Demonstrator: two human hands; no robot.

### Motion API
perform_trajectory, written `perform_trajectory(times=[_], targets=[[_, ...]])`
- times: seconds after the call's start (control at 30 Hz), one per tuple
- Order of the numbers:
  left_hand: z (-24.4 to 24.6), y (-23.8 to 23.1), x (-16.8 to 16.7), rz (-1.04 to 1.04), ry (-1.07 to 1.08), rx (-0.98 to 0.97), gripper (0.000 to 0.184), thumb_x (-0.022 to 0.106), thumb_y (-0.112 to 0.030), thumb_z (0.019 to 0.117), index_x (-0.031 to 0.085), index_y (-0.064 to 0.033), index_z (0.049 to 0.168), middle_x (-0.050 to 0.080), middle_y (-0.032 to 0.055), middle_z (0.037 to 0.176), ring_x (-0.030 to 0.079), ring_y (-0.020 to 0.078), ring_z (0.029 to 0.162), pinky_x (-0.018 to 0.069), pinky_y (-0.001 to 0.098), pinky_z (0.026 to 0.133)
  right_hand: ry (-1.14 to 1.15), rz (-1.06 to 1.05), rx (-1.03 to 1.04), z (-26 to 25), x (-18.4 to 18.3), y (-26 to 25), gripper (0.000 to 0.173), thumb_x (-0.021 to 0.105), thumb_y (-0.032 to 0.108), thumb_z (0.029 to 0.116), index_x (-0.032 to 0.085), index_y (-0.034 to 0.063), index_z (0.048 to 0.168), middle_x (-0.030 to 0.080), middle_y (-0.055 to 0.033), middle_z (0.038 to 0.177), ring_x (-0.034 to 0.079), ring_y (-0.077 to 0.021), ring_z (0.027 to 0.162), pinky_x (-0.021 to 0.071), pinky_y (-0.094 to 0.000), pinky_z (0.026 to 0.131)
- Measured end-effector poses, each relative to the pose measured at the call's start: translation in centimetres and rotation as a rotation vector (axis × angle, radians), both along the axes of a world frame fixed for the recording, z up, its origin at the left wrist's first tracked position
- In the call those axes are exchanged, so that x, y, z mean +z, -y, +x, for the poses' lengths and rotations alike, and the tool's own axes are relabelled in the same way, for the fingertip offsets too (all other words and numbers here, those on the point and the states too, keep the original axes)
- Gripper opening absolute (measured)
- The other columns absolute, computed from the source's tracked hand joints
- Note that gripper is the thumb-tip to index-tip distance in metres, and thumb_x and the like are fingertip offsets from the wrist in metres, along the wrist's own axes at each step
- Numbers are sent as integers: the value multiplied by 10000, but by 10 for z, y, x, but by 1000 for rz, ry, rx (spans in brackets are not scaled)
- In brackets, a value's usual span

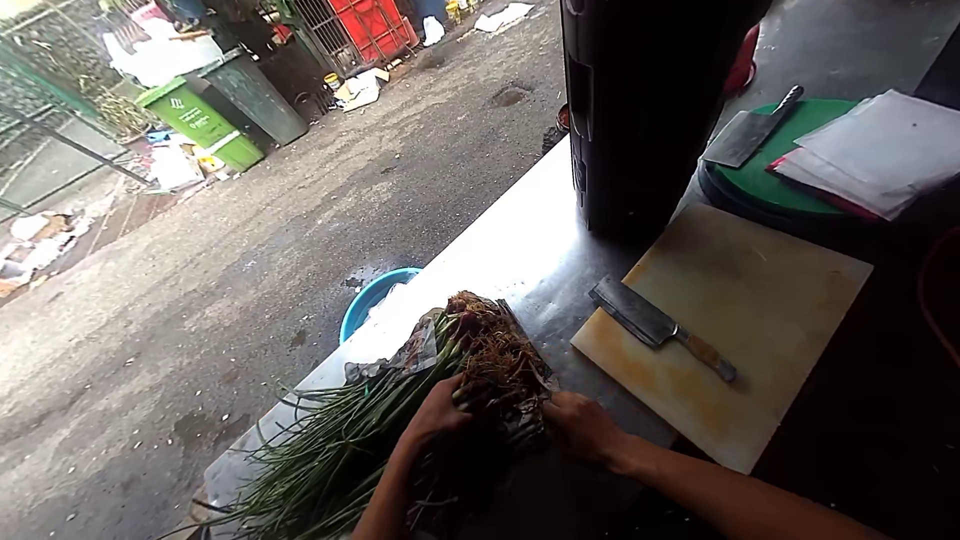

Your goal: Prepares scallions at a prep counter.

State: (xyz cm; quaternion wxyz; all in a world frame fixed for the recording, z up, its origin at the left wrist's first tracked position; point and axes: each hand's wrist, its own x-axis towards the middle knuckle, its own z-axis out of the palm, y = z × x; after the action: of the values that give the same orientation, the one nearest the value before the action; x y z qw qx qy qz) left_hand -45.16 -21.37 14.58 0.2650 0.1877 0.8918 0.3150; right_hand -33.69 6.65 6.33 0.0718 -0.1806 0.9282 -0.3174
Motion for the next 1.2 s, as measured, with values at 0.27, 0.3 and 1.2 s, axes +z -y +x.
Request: perform_trajectory(times=[0.27, 0.3, 1.2], targets=[[-10, 6, -1, 114, 172, -13, 437, 785, -309, 737, 696, -141, 1130, 740, -25, 981, 701, 100, 908, 590, 364, 843, 193, 240, -23, 7, -9, 5, 269, 625, 136, 933, 637, 19, 1174, 650, -261, 1145, 637, -448, 1090, 495, -624, 919], [-13, 8, 1, 137, 186, -2, 426, 781, -304, 748, 688, -134, 1127, 747, -21, 987, 705, 106, 910, 589, 365, 842, 187, 243, -13, 5, 0, 4, 291, 645, 149, 905, 636, 18, 1166, 654, -249, 1129, 631, -442, 1091, 479, -625, 927], [-23, 39, 19, 441, 372, -39, 479, 817, -370, 767, 683, -87, 1130, 754, 64, 1043, 707, 170, 976, 573, 373, 889, -101, -165, -181, -22, 113, 59, 289, 600, 303, 992, 679, 79, 1157, 667, -117, 1185, 641, -277, 1144, 557, -444, 953]])
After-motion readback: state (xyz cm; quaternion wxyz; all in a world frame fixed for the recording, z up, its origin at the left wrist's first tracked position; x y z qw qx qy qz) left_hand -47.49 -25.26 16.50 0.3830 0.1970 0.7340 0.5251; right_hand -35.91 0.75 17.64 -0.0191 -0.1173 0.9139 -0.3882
